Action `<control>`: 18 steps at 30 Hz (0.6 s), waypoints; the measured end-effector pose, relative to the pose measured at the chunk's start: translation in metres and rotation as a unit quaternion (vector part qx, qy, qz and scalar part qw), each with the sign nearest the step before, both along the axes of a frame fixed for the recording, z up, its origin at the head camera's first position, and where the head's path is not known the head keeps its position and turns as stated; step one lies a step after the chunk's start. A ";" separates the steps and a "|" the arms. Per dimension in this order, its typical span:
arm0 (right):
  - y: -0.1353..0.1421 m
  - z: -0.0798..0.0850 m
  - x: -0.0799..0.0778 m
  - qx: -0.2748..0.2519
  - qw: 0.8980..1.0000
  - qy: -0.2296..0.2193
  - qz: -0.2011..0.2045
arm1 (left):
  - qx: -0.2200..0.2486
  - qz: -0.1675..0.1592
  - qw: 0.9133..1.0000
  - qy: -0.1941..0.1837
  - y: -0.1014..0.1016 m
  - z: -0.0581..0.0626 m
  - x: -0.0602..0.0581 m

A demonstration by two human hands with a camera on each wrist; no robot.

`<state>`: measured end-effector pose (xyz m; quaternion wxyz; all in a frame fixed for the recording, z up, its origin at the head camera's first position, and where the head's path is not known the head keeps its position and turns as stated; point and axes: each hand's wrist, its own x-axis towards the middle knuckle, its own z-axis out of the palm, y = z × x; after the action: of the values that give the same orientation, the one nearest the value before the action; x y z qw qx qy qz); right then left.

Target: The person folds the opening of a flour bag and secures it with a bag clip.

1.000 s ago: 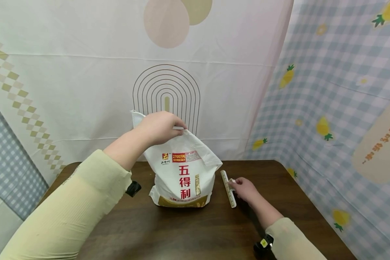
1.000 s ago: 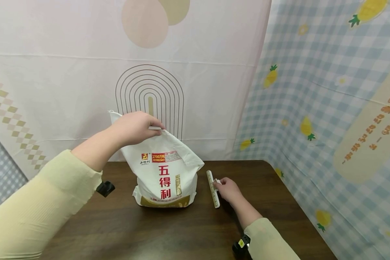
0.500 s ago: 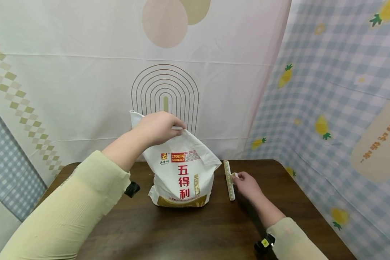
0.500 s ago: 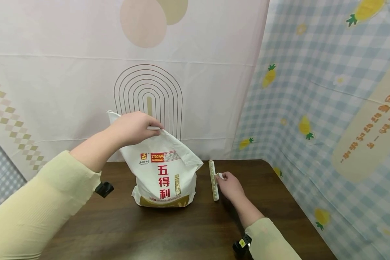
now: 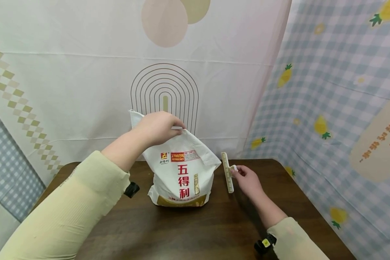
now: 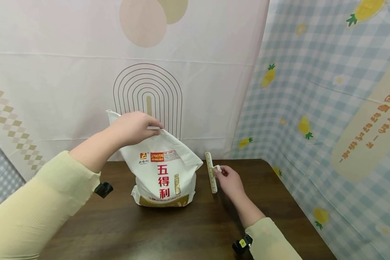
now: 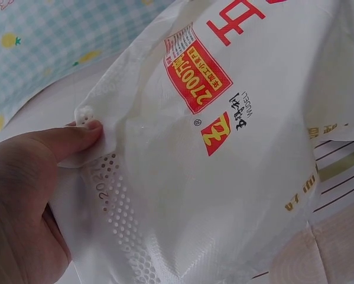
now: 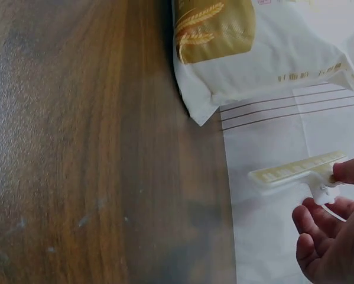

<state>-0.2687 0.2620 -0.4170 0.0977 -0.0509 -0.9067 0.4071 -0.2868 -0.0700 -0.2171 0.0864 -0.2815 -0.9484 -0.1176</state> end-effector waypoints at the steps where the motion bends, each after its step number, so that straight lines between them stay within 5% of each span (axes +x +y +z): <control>1: -0.001 0.001 0.000 -0.001 1.000 0.008 -0.001 | 0.000 0.001 1.000 0.000 0.000 0.000 0.000; 18: -0.011 0.018 0.004 -0.047 0.998 0.049 -0.012 | 0.001 0.001 1.000 0.000 -0.001 0.000 0.001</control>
<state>-0.2642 0.2515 -0.3994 0.1444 -0.0465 -0.8800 0.4501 -0.2861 -0.0707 -0.2176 0.0862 -0.2808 -0.9485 -0.1184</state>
